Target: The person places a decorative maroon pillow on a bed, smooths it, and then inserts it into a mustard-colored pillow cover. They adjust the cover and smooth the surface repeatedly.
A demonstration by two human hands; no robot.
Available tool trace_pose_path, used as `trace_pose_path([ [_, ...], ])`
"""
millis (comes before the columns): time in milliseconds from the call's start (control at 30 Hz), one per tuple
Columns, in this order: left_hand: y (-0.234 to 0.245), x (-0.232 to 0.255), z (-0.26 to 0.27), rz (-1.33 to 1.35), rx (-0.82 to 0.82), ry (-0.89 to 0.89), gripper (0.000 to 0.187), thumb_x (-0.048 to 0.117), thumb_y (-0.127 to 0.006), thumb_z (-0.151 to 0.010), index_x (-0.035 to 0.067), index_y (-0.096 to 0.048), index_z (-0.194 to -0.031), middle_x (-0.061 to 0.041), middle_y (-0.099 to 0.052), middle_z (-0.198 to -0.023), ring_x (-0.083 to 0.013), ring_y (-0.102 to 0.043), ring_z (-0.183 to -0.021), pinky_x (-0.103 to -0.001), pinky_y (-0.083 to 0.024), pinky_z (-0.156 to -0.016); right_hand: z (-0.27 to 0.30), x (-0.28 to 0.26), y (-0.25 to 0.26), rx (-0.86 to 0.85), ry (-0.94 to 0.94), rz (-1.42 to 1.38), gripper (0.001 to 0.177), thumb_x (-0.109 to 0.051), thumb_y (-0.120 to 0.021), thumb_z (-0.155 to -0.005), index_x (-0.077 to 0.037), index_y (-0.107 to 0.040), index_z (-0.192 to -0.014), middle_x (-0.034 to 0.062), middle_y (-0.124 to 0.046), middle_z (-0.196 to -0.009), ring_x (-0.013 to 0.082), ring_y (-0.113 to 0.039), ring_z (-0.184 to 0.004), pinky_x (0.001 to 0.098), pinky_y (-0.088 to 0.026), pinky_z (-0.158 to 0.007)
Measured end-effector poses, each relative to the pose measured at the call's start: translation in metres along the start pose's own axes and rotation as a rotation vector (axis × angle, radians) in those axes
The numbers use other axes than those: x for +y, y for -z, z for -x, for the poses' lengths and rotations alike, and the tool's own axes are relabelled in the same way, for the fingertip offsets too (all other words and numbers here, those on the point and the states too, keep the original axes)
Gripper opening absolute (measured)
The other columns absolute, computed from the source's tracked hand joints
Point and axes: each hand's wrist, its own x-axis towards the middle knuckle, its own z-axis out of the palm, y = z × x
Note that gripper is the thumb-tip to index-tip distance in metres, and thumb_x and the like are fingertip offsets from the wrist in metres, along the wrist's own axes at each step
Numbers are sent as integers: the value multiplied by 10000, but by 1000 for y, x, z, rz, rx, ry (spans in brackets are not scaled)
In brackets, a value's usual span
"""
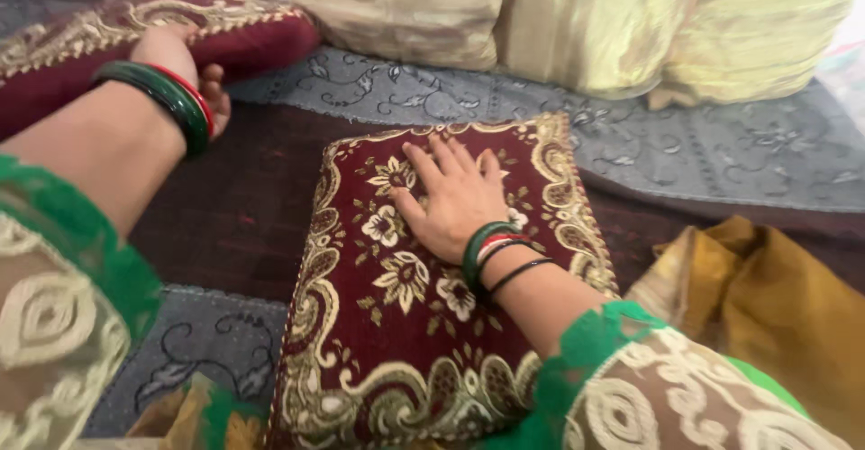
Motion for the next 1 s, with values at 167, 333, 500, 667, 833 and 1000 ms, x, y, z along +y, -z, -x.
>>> trace_pose_path([
  [167,-22,-10,104,71,-195,8,313,442,-698,-898,192,-575,-1041,21,-621,-733,-97,-519,-573,-308,-529,-660,0,14,29,-390,-404,-765,762,-648,-313,-927,-244,-416,-1566,117,-619,-1455,366,-658,-1247,510,-218,-1248],
  [333,-81,-42,216,-182,-488,-37,450,495,-646,-950,57,-655,-1051,-27,-587,-762,-115,-483,-582,-269,-386,-480,25,56,107,-249,-657,-1700,949,-734,-347,-914,-67,-272,-1584,268,-493,-1477,362,-568,-1269,589,-461,-1095],
  [500,-112,-86,328,-695,-1065,-109,449,424,-511,-953,106,-730,-1181,-107,-783,-1125,-139,-668,-807,-323,-537,-611,66,86,151,-167,-699,-1702,951,-688,-453,-953,-12,-334,-1610,131,-421,-1206,306,-402,-1095,521,-437,-1079],
  [667,-115,-48,323,-1171,-819,-740,471,417,-577,-976,69,-661,-1282,-111,-711,-1236,-201,-696,-1072,-380,-548,-948,84,81,157,-215,-798,-1353,713,-544,-589,-880,-118,-431,-1429,146,-605,-1380,297,-589,-1298,513,-526,-1047],
  [833,-93,-60,266,-1314,-609,-810,507,402,-661,-941,61,-657,-1317,-160,-694,-1271,-242,-660,-1158,-356,-474,-1055,61,57,150,-149,-714,-1141,688,-535,-592,-859,-78,-604,-1372,130,-660,-1356,306,-611,-1228,513,-537,-1023],
  [1000,-70,-55,246,-1096,-592,-785,483,310,-654,-916,79,-636,-1340,-129,-711,-1248,-209,-676,-1149,-351,-481,-1027,33,43,137,70,-720,-876,584,-466,-707,-880,-45,-664,-1283,116,-711,-1185,246,-697,-1059,408,-549,-983],
])
